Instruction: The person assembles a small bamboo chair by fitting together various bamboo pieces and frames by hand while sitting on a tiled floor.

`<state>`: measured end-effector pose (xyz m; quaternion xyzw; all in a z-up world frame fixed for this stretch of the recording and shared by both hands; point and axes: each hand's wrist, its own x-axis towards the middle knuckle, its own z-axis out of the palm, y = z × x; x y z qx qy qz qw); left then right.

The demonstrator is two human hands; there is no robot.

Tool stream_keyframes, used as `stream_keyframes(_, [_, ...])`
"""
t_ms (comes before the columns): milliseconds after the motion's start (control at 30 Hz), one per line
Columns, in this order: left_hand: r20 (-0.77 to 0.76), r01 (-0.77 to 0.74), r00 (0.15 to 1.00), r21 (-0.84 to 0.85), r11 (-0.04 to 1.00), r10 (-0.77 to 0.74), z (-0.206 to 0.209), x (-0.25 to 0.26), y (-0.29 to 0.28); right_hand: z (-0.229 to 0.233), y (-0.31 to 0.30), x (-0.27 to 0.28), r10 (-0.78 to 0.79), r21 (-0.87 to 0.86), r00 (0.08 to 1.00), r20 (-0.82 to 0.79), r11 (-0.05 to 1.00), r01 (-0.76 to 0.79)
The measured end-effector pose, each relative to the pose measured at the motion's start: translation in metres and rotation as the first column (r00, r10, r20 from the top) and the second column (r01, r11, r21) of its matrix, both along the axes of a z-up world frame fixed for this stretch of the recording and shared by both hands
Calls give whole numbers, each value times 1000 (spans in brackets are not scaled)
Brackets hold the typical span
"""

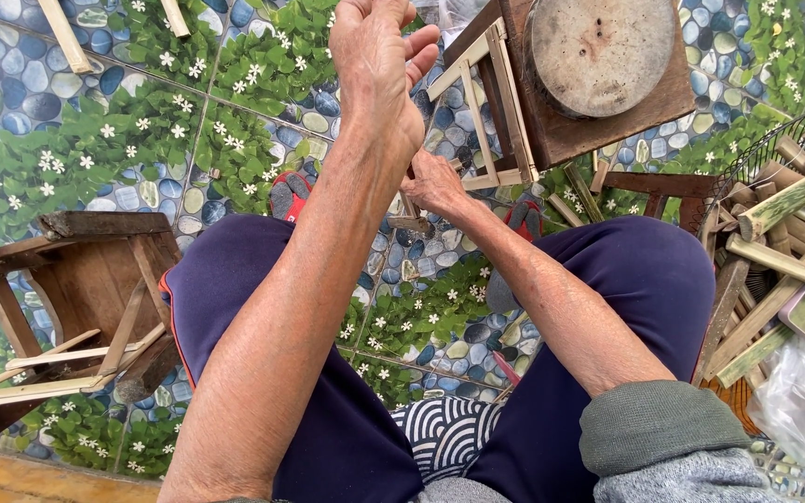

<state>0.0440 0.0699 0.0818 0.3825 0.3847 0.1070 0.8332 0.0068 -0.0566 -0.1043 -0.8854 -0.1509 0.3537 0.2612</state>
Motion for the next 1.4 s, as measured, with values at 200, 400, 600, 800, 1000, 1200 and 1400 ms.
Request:
stream_keyframes(200, [-37, -3, 999, 2, 1000, 4, 3, 2, -1, 7, 2, 2, -14, -22, 999, -35, 1000, 13])
stream_keyframes(400, [51, 27, 998, -23, 999, -26, -6, -1, -3, 0, 1, 2, 2, -63, 1000, -24, 998, -4])
stream_keyframes(600, [21, -30, 999, -8, 1000, 30, -39, 14, -10, 11, 3, 3, -15, -63, 997, -73, 998, 11])
stream_keyframes(800, [97, -44, 994, -17, 999, 46, -53, 15, -12, 11, 2, 3, -3, -43, 997, -73, 999, 0])
stream_keyframes(1000, [111, -64, 992, -14, 998, 65, -61, 18, -15, -13, -5, 4, 31, -15, 999, -26, 999, -31])
stream_keyframes(1200, [172, -71, 982, -28, 997, 75, -73, 17, -15, -9, -2, 4, 35, -49, 999, -41, 998, -37])
stream_keyframes(1400, [167, -96, 981, -26, 995, 99, -79, 20, -18, -11, -3, 3, 40, -35, 998, -42, 999, -41])
